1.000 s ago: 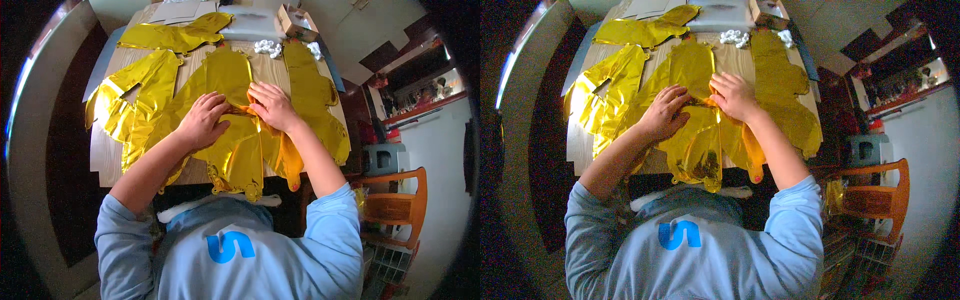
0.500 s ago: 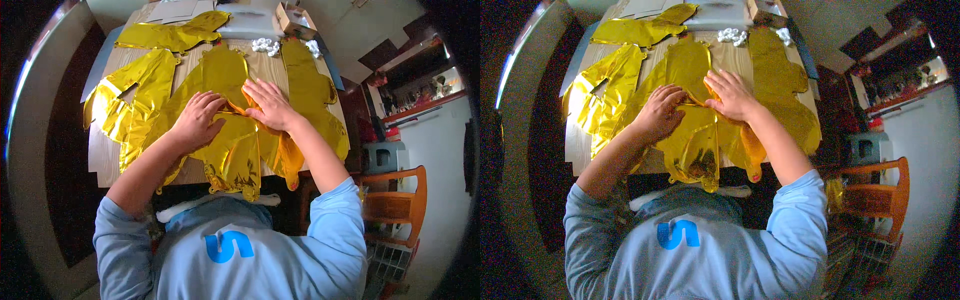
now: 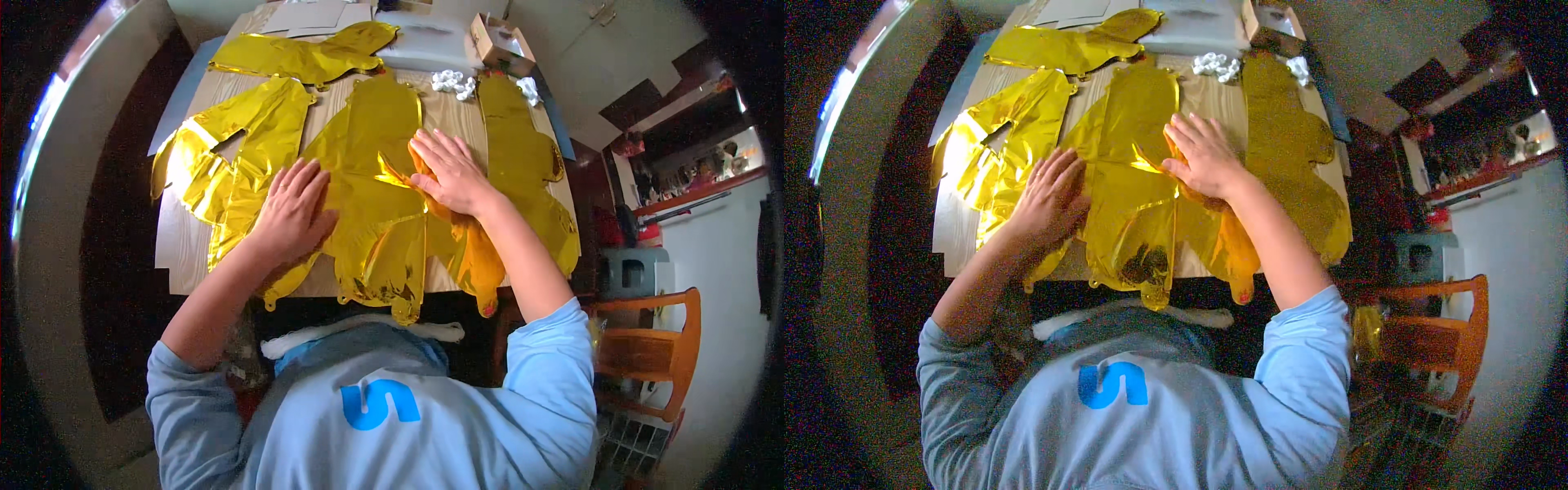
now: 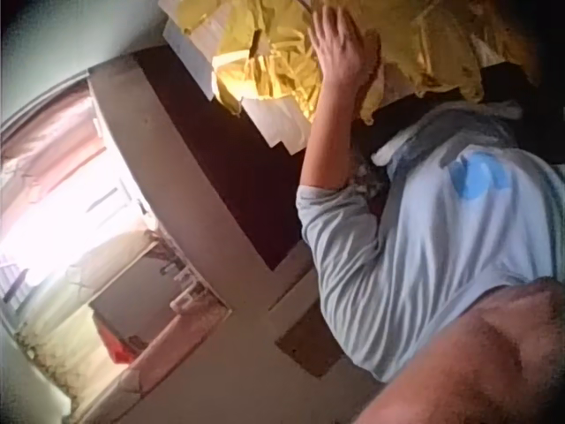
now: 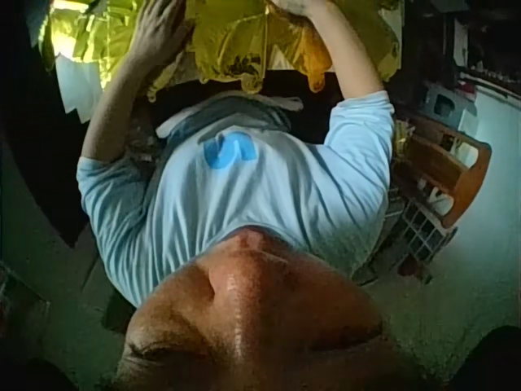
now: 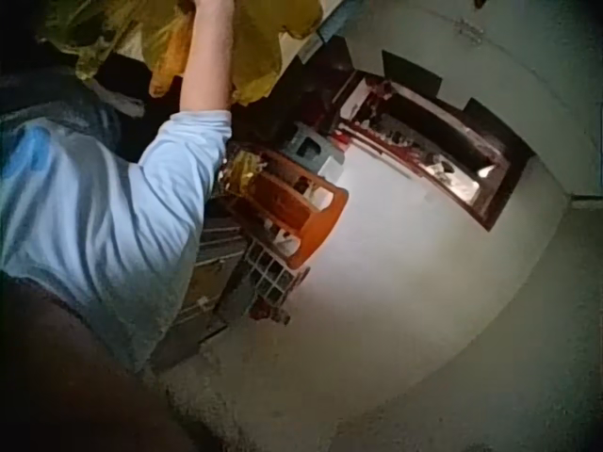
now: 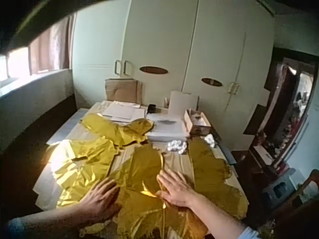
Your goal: Folding and packaging gold-colored metallic foil decorations around cardboard inserts.
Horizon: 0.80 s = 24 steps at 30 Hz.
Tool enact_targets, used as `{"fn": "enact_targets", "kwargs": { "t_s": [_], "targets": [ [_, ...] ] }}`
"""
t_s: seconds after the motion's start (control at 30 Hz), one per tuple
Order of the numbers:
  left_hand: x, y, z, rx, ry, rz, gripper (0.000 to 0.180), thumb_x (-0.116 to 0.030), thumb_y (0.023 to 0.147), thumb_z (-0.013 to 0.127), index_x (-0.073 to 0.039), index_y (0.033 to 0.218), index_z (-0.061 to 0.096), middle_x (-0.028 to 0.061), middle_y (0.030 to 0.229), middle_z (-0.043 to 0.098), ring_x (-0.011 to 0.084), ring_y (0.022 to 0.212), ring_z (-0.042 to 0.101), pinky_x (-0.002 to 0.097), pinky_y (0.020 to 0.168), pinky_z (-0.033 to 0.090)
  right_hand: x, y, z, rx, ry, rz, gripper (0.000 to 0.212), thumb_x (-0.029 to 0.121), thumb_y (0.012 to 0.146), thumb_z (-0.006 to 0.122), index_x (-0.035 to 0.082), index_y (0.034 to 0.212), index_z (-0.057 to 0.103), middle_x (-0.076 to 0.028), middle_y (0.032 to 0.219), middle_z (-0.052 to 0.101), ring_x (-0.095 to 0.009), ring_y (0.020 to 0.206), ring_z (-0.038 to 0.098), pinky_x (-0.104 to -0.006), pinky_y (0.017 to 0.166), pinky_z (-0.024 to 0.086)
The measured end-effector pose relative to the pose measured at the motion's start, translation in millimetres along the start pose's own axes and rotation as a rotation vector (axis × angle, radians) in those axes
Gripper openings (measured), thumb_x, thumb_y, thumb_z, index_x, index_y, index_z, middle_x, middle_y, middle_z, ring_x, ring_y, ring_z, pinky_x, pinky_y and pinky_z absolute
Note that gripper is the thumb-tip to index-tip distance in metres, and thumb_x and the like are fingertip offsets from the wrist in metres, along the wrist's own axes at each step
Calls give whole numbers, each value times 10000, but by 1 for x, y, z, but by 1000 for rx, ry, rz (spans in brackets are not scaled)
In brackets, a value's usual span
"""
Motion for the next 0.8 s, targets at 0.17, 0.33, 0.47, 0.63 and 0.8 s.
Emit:
{"fn": "enact_targets", "kwargs": {
  "t_s": [0.17,0.33,0.47,0.63,0.8],
  "targets": [
    [-9,-15,-8,64,-26,-2,655,-326,881,631,-4,1416,432,236,1478,405,412,1400,339,548,1160,247,3,6,4,-13,45,-15,671,503,1001,458,122,1536,318,-95,1616,260,-343,1490,197,-454,1221,142],
    [-16,-22,-15,106,-74,-7,657,-296,882,628,-13,1432,406,233,1506,374,412,1417,318,548,1167,237,8,-7,5,-29,22,-40,667,495,1001,464,116,1532,324,-99,1612,267,-355,1481,212,-454,1219,154],
    [-14,-20,-16,92,-73,28,670,-318,861,656,-4,1407,431,231,1476,408,420,1389,348,549,1148,271,9,-6,0,-21,19,-36,663,492,997,473,112,1524,339,-98,1605,286,-355,1470,235,-453,1215,166],
    [-16,-21,-16,151,-57,-20,656,-295,881,611,-20,1438,401,208,1521,368,399,1434,295,546,1182,210,9,1,-1,-16,77,-26,657,482,990,488,112,1517,357,-89,1600,301,-352,1455,263,-451,1201,204],
    [-17,-24,-18,151,-42,-63,670,-303,886,614,-22,1451,386,200,1526,365,395,1449,271,539,1191,188,15,2,-6,-13,-5,-47,653,476,984,496,116,1513,368,-75,1597,314,-343,1421,310,-444,1181,239]
  ]
}}
Point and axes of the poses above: each hand's wrist, its own y-axis towards the middle knuckle, its own z-axis out of the palm, x = y × z, the point moved 4 cm from there along y, towards the middle knuckle
